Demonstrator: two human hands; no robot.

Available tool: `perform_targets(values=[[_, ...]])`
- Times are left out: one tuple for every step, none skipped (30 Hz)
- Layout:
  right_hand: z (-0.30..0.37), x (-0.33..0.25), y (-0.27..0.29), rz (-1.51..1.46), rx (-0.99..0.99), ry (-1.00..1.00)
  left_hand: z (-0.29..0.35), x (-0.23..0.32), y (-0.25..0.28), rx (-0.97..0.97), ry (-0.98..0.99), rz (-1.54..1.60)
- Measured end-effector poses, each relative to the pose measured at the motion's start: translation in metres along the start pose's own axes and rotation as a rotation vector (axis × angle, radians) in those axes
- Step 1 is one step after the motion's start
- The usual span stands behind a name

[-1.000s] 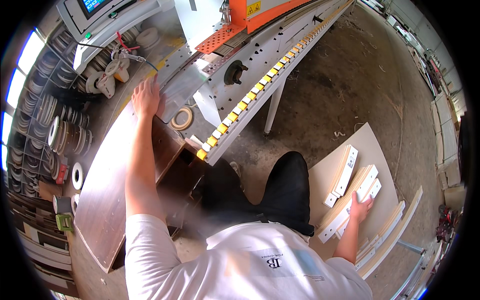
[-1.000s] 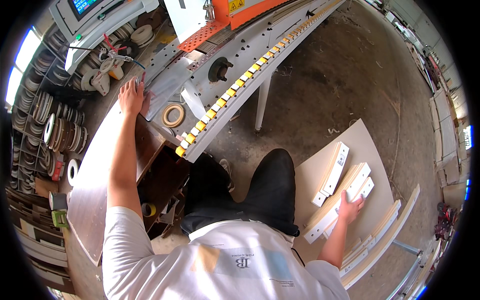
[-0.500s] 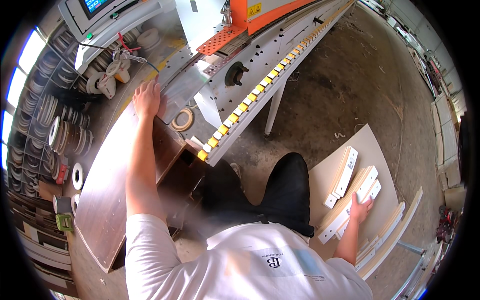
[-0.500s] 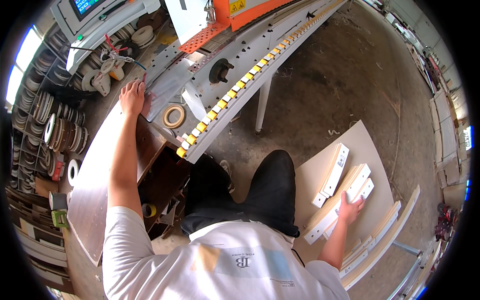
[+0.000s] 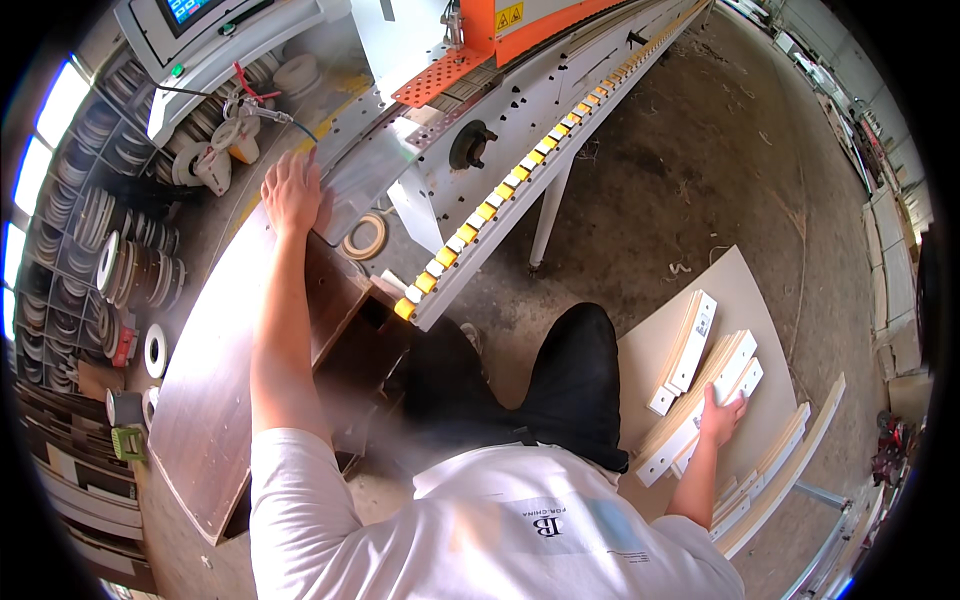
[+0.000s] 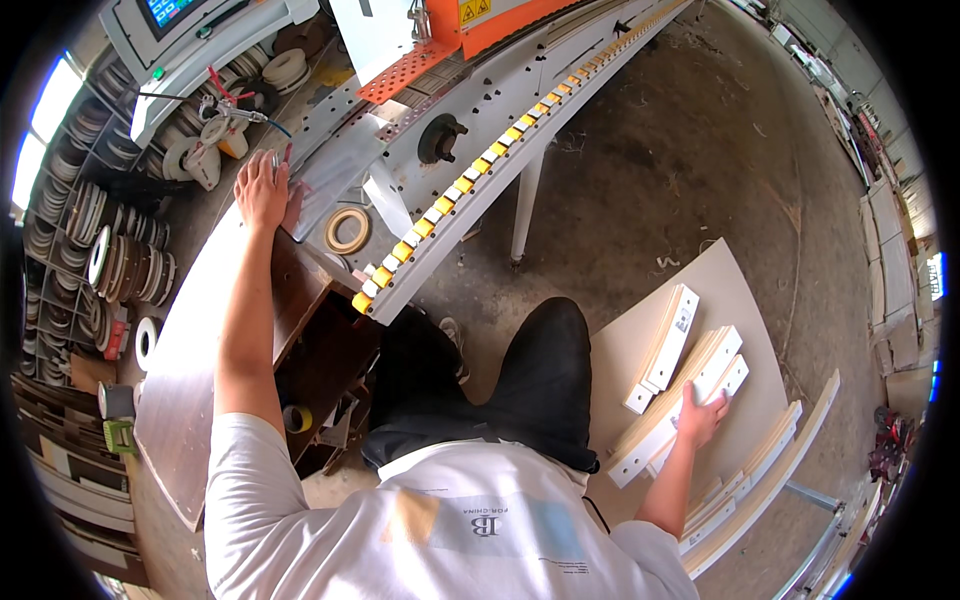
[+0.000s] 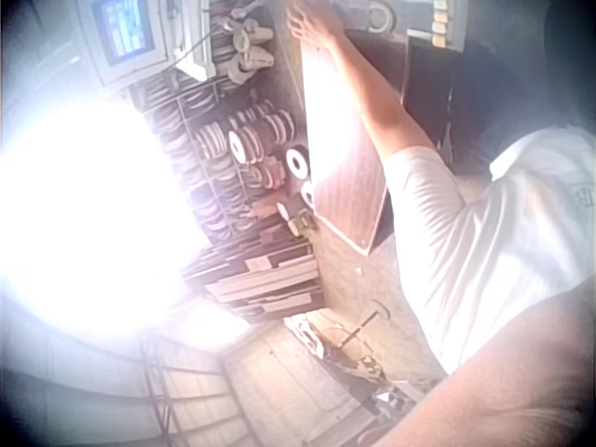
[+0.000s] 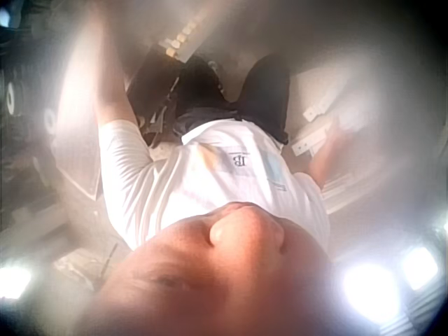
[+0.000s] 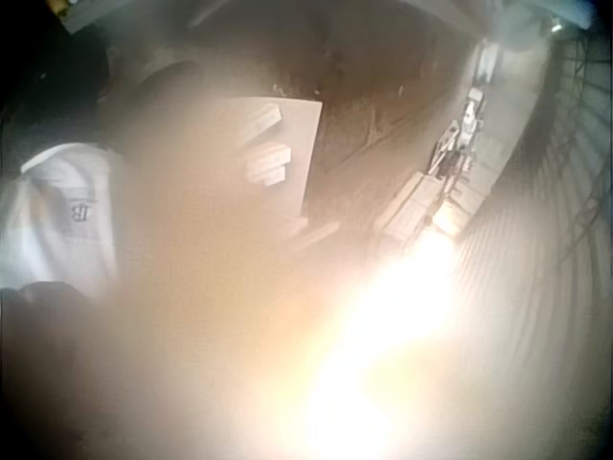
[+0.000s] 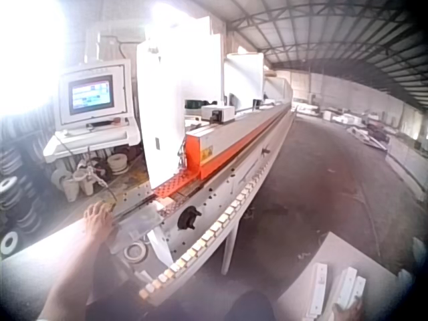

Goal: The person feeds long, thin white wooden strips into a machine with a conveyor belt and digital display. The person then retrieves the processed strips and stacks them on a nearby surface. The task involves repetitive handling of the wood pieces and operating the machine controls.

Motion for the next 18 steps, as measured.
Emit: perform_targets(values=[[0.001,-0.002,0.001,-0.006,-0.006,-0.002,-0.001,-0.001,-0.002,-0.088,0.033,-0.006],[0.001,-0.004,0.002,-0.012,-0.013,-0.004,-0.002,-0.002,-0.005,-0.177,0.066,-0.012],[0.002,-0.004,0.005,-0.015,-0.017,-0.009,-0.001,0.001,-0.003,-0.187,0.072,0.014],[0.002,0.0,0.004,-0.01,-0.008,-0.006,-0.001,0.005,0.0,-0.198,0.079,0.041],[0.001,0.005,0.001,-0.005,0.002,-0.004,0.0,0.008,0.0,-0.209,0.085,0.068],[0.0,0.003,-0.001,-0.006,0.008,0.007,-0.001,0.004,0.0,-0.147,0.058,0.052],[-0.001,0.003,-0.002,-0.008,0.011,0.008,-0.001,0.0,-0.001,-0.086,0.032,0.036],[-0.003,0.003,-0.003,-0.01,0.015,0.009,-0.001,-0.004,-0.001,-0.024,0.004,0.02],[-0.002,0.003,-0.003,-0.009,0.018,0.006,-0.001,-0.003,-0.001,0.015,-0.007,0.012],[-0.002,0.003,-0.004,-0.009,0.015,0.007,-0.001,-0.002,0.0,0.054,-0.018,0.003],[-0.002,0.003,-0.004,-0.009,0.012,0.009,0.0,-0.002,0.002,0.094,-0.029,-0.005],[-0.001,0.002,-0.002,-0.008,0.01,0.008,-0.001,-0.001,-0.001,0.008,0.007,0.001],[0.0,0.001,-0.001,-0.007,0.005,0.004,-0.001,-0.001,-0.003,-0.078,0.044,0.006],[0.0,0.001,0.0,-0.007,0.0,0.0,-0.001,-0.001,-0.005,-0.163,0.08,0.012],[0.0,0.001,0.001,-0.007,-0.003,-0.003,-0.001,-0.001,-0.005,-0.175,0.083,0.02],[0.0,0.002,0.0,-0.002,0.002,-0.002,-0.001,0.0,-0.005,-0.186,0.085,0.029],[-0.001,0.004,-0.003,0.003,0.007,-0.001,-0.001,0.0,-0.006,-0.198,0.087,0.037],[-0.001,0.004,-0.003,0.007,0.009,0.003,-0.001,0.0,-0.003,-0.139,0.064,0.051]])
Point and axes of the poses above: each hand's wrist, its own z-axis away from the middle knuckle, its own y-axis out of the back of the hand, x = y × z, the point moved 5 cm from there along -z, towards the middle knuckle, and after that the axes turned 9 degrees about y, right-handed, at the moved point
